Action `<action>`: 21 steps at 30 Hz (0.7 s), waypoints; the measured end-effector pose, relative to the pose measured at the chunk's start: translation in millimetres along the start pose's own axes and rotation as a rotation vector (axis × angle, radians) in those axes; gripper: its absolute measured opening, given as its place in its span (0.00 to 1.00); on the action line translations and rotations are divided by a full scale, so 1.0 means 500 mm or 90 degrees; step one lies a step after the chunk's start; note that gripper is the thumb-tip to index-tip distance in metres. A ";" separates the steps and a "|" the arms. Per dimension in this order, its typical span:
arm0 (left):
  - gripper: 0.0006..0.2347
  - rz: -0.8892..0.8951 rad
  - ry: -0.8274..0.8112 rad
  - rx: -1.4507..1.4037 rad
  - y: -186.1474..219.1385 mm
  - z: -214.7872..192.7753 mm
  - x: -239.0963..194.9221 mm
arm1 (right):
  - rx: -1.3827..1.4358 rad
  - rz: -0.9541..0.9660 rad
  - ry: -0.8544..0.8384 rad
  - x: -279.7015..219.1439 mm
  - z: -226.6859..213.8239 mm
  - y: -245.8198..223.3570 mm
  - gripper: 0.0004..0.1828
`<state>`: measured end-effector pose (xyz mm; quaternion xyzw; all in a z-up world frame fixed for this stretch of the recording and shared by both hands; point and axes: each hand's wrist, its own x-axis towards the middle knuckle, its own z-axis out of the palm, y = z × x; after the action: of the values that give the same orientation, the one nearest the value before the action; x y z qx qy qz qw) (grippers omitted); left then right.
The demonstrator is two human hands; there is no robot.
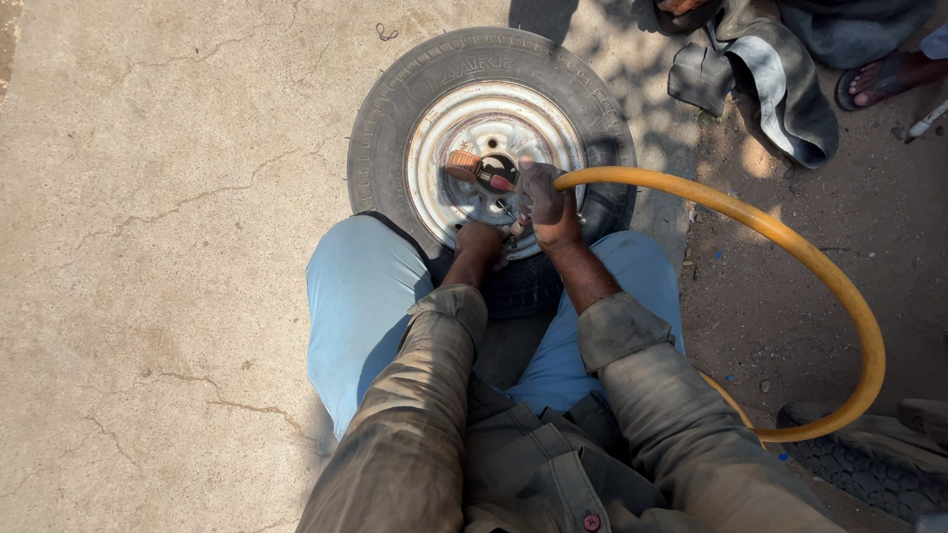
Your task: The person sits on the ground and uses a yellow air hose with a pressure gauge to inflate a car tire. They attach the hose to the valve stem, monitor the pressure gauge, and adjust the connection to ensure the tire is filled with air.
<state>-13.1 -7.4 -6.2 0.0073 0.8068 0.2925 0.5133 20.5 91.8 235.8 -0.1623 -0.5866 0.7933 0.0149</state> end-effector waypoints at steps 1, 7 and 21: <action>0.17 0.024 0.004 0.067 -0.004 0.004 0.015 | -0.002 0.003 0.000 -0.001 0.000 -0.001 0.26; 0.18 0.026 -0.018 0.033 -0.007 0.003 0.014 | 0.001 -0.013 -0.011 0.003 -0.003 0.003 0.26; 0.17 0.109 0.000 0.132 -0.027 0.007 0.028 | 0.051 0.018 0.013 0.007 0.002 -0.002 0.23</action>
<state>-13.0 -12.7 -25.4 0.1294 0.8291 0.2505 0.4828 16.6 91.8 236.2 -0.1782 -0.5518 0.8146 0.0159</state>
